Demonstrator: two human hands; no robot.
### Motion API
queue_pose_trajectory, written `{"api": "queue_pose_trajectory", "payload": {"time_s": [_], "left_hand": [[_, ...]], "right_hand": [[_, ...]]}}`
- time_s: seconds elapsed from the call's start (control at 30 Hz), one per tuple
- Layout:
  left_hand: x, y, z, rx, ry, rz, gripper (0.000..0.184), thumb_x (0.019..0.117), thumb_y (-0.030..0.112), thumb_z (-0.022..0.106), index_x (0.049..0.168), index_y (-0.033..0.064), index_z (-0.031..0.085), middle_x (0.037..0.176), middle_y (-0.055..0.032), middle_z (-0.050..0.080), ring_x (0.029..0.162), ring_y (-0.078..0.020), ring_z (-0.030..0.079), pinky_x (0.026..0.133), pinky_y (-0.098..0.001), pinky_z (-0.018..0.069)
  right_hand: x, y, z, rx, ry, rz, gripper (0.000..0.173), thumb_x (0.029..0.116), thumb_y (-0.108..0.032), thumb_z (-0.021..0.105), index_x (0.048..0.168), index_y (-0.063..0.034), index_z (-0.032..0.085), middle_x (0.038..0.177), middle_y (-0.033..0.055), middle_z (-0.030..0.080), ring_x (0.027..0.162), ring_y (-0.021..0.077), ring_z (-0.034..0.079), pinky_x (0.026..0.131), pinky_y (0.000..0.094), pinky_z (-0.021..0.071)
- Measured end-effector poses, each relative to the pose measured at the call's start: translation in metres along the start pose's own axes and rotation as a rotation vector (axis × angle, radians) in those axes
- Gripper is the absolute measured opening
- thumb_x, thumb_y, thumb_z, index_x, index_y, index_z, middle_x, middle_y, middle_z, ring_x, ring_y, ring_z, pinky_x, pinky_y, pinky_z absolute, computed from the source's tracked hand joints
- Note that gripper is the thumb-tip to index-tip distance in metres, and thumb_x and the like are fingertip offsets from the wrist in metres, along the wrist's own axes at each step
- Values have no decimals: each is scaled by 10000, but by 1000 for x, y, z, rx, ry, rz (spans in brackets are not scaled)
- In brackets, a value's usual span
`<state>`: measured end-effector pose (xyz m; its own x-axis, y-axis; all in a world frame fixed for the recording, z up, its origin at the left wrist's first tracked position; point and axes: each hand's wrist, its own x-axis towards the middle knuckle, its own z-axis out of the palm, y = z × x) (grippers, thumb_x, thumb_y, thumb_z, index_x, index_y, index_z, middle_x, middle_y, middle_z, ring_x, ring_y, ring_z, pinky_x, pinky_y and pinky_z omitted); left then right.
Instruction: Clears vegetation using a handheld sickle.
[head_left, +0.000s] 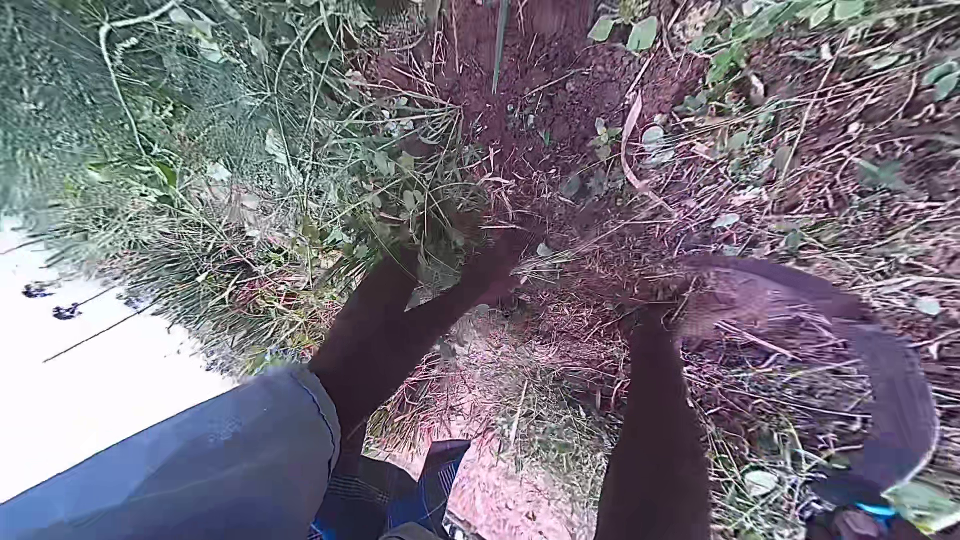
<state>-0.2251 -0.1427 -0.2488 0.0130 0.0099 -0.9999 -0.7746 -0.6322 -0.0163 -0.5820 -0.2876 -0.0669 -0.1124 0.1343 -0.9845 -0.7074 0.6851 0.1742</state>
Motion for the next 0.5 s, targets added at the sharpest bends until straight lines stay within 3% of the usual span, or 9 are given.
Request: {"api": "queue_pose_trajectory", "payload": {"time_s": [0.07, 0.17, 0.23, 0.3, 0.37, 0.43, 0.5], "left_hand": [[1, 16, -20, 50, 77, 71, 375, 990, 240, 659, 1283, 6, 657, 1245, -258, 666, 1189, -440, 632, 982, -652, 493], [12, 33, -59, 225, 315, 194, 434, 922, 175, 718, 1333, 57, 641, 1267, -227, 667, 1198, -437, 623, 962, -651, 490], [26, 27, -94, 313, 443, 154, 464, 897, 184, 744, 1341, 81, 659, 1522, -225, 489, 1447, -447, 391, 1127, -662, 335], [51, 6, -128, 416, 528, 129, 560, 902, 247, 737, 1421, 91, 596, 1624, -237, 336, 1522, -444, 252, 1215, -644, 207], [70, -24, -151, 456, 616, 134, 652, 914, 281, 719, 1471, 11, 517, 1654, -254, 268, 1548, -438, 196, 1244, -628, 147], [72, -48, -168, 361, 673, 83, 683, 913, 199, 661, 1531, 6, 444, 1658, -245, 273, 1551, -409, 217, 1243, -569, 161], [60, -53, -183, 211, 606, -46, 548, 1016, 137, 582, 1536, 36, 440, 1661, -218, 285, 1554, -392, 224, 1236, -551, 209]], "right_hand": [[31, 10, 7, 142, -51, -200, 272, 1052, -58, 345, 1244, 104, 451, 798, -41, 540, 621, -29, 570, 634, 142, 506], [84, 17, 27, 220, -91, -441, 339, 1073, -199, 387, 1281, 61, 450, 805, -64, 579, 633, 8, 612, 617, 203, 561], [108, -2, 43, 234, -99, -526, 380, 1079, -294, 412, 1303, 8, 467, 805, -83, 589, 624, 18, 620, 586, 218, 570], [126, -26, 55, 248, -97, -574, 342, 1071, -337, 431, 1250, -59, 519, 780, -96, 602, 604, 25, 618, 549, 213, 563], [139, -55, 64, 246, -100, -585, 290, 1064, -343, 432, 1197, -116, 554, 735, -97, 626, 558, 37, 623, 508, 213, 562], [145, -90, 75, 211, -99, -591, 279, 1071, -338, 423, 1184, -120, 554, 719, -80, 610, 536, 43, 611, 498, 211, 554], [146, -125, 90, 168, -93, -592, 276, 1095, -329, 417, 1188, -108, 553, 715, -62, 584, 528, 43, 599, 494, 211, 552]]}}
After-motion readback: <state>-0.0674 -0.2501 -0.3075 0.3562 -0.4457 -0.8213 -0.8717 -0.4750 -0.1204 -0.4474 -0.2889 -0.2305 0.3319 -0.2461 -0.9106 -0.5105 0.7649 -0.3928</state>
